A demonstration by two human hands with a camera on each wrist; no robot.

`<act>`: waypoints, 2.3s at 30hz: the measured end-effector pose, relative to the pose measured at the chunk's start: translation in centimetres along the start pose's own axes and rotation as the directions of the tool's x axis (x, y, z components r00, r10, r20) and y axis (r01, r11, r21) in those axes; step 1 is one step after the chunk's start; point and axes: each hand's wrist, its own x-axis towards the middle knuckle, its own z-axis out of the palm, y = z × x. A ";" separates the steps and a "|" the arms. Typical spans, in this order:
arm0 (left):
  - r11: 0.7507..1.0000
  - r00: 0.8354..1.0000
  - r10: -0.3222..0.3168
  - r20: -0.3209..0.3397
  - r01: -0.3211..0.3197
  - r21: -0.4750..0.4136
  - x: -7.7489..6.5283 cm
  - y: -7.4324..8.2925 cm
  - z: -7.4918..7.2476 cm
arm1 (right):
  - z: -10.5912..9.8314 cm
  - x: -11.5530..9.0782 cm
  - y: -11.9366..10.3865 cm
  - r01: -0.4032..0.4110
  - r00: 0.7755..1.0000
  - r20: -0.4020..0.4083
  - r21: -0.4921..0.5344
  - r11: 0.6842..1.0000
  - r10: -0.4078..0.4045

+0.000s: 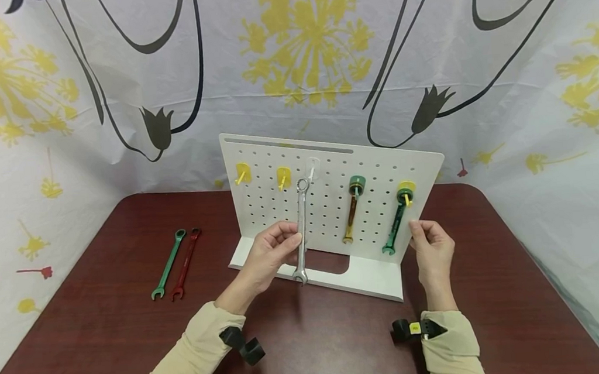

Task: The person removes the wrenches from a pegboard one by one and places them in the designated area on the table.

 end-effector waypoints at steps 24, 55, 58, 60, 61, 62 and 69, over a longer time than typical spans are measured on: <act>0.968 0.987 -0.126 -0.099 0.144 0.206 -4.0 0.5 -8.3 | 0.0 0.1 0.2 0.007 1.000 0.012 0.016 1.000 -0.007; 0.818 0.892 -0.190 -0.410 0.375 0.435 -6.3 3.0 -22.3 | -0.1 0.1 0.3 0.009 1.000 0.020 0.018 1.000 -0.010; 0.775 0.878 -0.174 -0.447 0.402 0.487 -6.6 3.2 -23.4 | -0.1 0.0 0.3 0.003 1.000 0.014 0.001 1.000 -0.003; 0.743 0.869 -0.166 -0.467 0.422 0.520 -6.7 3.3 -24.1 | -0.1 0.0 0.3 -0.003 1.000 0.011 -0.006 1.000 0.003; 0.728 0.863 -0.164 -0.477 0.433 0.532 -6.8 3.3 -24.4 | -0.1 0.0 0.3 -0.006 1.000 0.009 -0.012 1.000 0.006; 0.717 0.859 -0.162 -0.486 0.441 0.540 -6.9 3.4 -24.8 | -0.1 0.0 0.3 -0.008 1.000 0.008 -0.015 1.000 0.008; 0.670 0.839 -0.166 -0.518 0.481 0.565 -7.2 3.1 -26.6 | -0.1 0.0 0.2 -0.011 1.000 0.008 -0.020 1.000 0.011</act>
